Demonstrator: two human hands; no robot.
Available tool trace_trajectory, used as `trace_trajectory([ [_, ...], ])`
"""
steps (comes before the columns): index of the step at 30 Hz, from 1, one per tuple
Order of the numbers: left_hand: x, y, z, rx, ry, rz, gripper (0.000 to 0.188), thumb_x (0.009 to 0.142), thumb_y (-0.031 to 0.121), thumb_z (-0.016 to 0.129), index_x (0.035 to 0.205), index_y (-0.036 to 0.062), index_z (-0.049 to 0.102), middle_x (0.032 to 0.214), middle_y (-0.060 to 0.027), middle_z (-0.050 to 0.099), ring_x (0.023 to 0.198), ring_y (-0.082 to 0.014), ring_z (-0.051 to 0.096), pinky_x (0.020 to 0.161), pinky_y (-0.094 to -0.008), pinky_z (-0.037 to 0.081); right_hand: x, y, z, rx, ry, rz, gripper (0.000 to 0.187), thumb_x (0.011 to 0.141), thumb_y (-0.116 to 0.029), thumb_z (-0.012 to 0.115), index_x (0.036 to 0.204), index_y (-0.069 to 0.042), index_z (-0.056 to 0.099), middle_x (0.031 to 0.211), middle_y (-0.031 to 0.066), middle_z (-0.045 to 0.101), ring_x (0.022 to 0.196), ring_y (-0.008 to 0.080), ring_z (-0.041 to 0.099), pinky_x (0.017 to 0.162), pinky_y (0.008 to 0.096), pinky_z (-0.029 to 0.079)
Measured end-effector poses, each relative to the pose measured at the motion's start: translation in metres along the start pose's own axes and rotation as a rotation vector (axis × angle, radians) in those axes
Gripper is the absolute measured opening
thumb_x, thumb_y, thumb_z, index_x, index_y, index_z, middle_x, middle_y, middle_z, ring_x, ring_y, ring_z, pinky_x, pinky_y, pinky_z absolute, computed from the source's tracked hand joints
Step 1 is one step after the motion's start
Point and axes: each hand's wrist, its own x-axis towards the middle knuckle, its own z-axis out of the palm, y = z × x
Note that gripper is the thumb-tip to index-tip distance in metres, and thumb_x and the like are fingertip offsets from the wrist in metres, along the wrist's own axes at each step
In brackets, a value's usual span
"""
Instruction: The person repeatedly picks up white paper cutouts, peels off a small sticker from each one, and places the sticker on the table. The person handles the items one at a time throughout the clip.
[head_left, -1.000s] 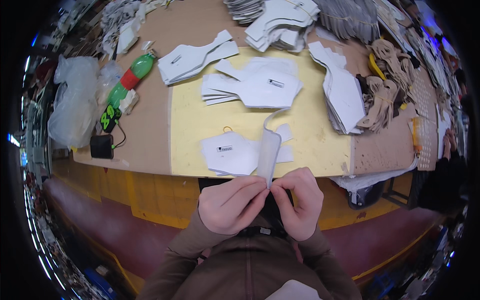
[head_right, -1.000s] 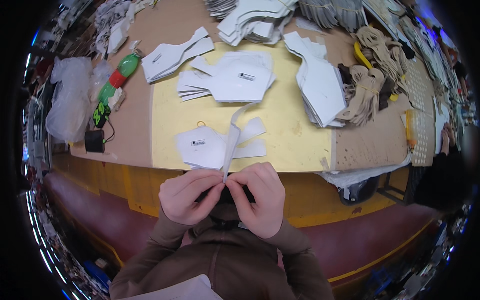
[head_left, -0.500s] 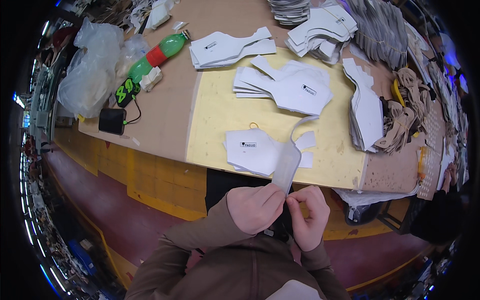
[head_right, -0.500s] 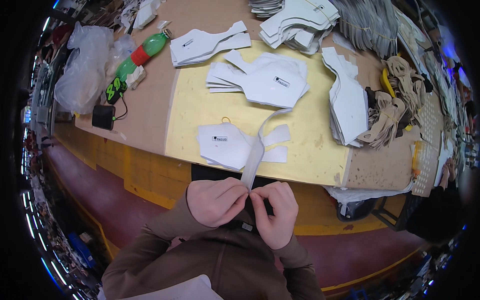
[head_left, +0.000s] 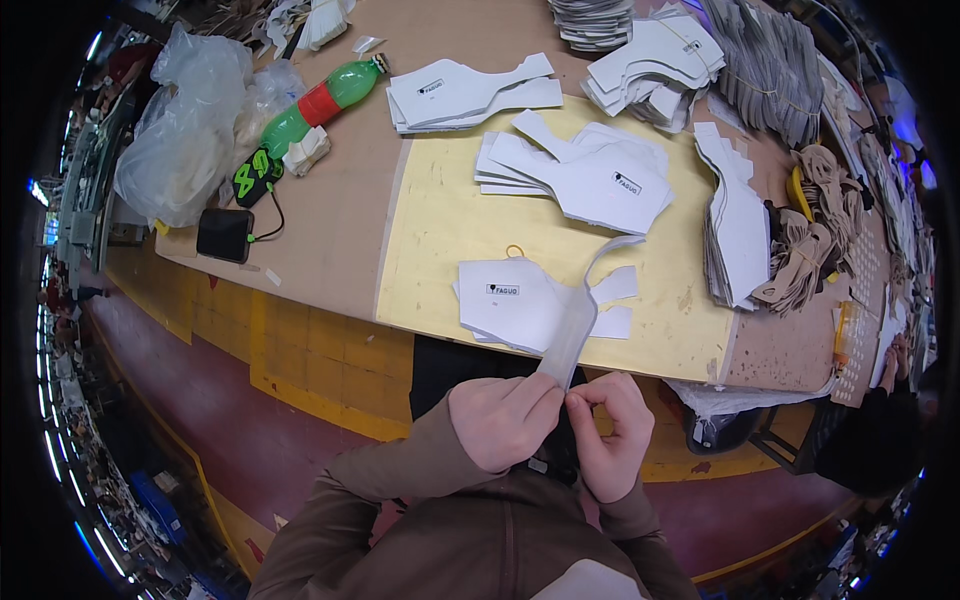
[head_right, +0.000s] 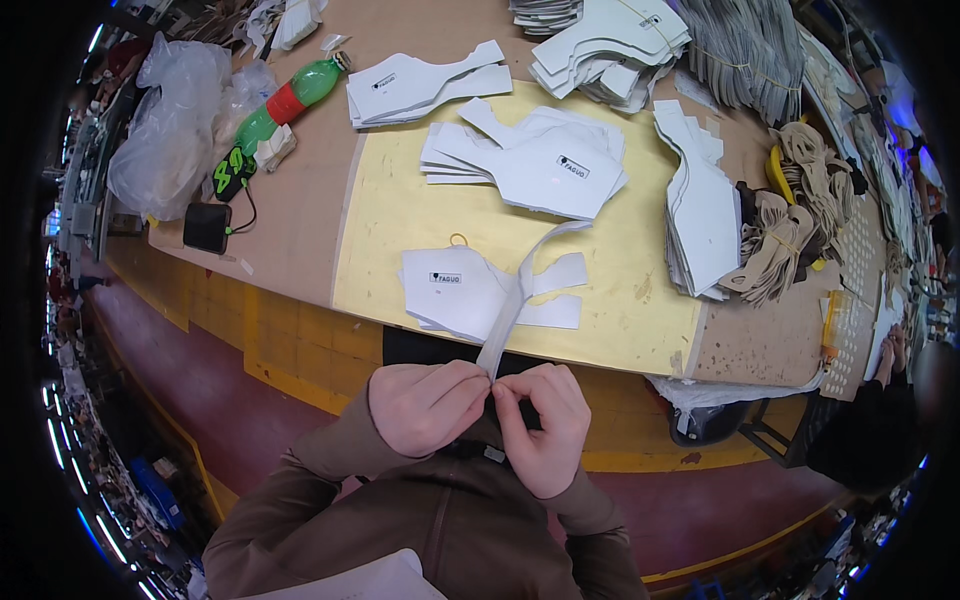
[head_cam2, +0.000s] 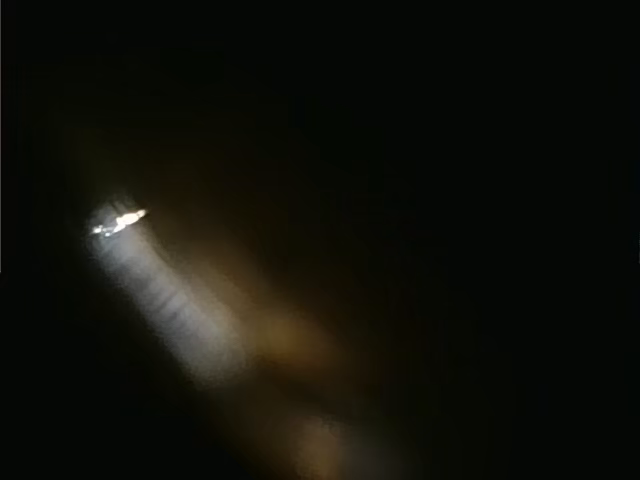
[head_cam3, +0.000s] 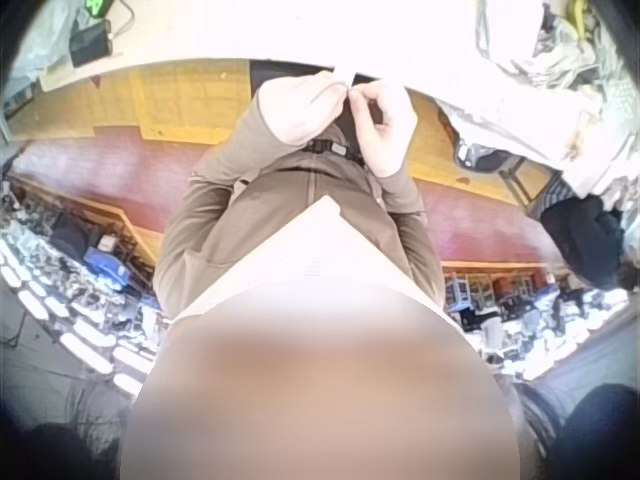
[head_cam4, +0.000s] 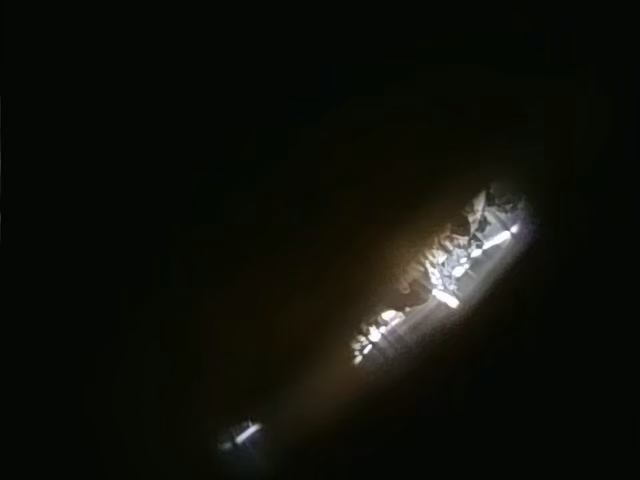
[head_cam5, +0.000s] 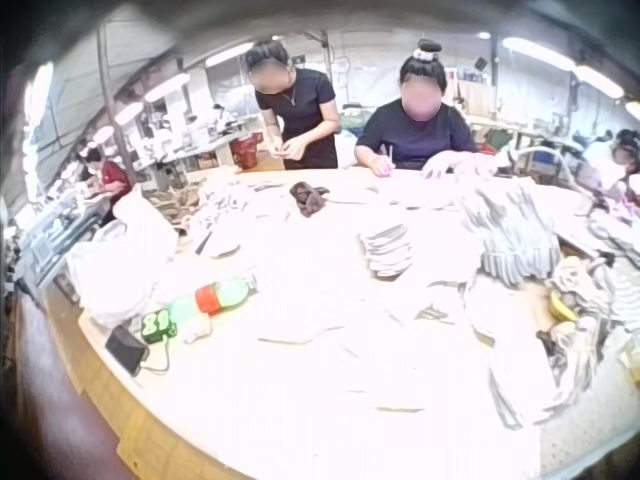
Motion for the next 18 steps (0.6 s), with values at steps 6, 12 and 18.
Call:
trace_trajectory([
  [6, 0.006, 0.001, 0.004, 0.020, 0.040, 0.031, 0.015, 0.080, 0.012, 0.068, 0.087, 0.0027, 0.059, 0.083, -0.0059, 0.052, 0.068, -0.0153, 0.061, 0.056, -0.0287, 0.049, -0.001, -0.002, 0.000, -0.008, 0.008, 0.008, 0.007, 0.082, 0.006, 0.070, 0.083, 0.001, 0.066, 0.077, 0.0087, 0.061, 0.072, 0.0212, 0.057, 0.067, 0.0315, 0.045],
  [12, 0.010, 0.000, 0.011, -0.062, 0.106, -0.016, 0.016, 0.073, 0.006, 0.073, 0.085, 0.0040, 0.063, 0.080, -0.0057, 0.059, 0.062, -0.0209, 0.061, 0.055, -0.0304, 0.050, 0.000, 0.002, -0.003, 0.083, 0.012, 0.051, 0.008, 0.080, 0.005, 0.072, 0.083, -0.001, 0.067, 0.076, 0.0072, 0.062, 0.071, 0.0213, 0.057, 0.064, 0.0326, 0.045],
  [18, 0.009, -0.026, -0.003, -0.530, 0.224, -0.228, 0.035, 0.079, 0.016, 0.081, 0.107, 0.0006, 0.066, 0.105, -0.0142, 0.067, 0.095, -0.0291, 0.067, 0.084, -0.0368, 0.053, 0.006, -0.002, -0.013, 0.175, 0.072, 0.008, 0.010, 0.078, 0.005, 0.074, 0.084, -0.001, 0.068, 0.077, 0.0073, 0.064, 0.071, 0.0219, 0.058, 0.065, 0.0321, 0.046],
])
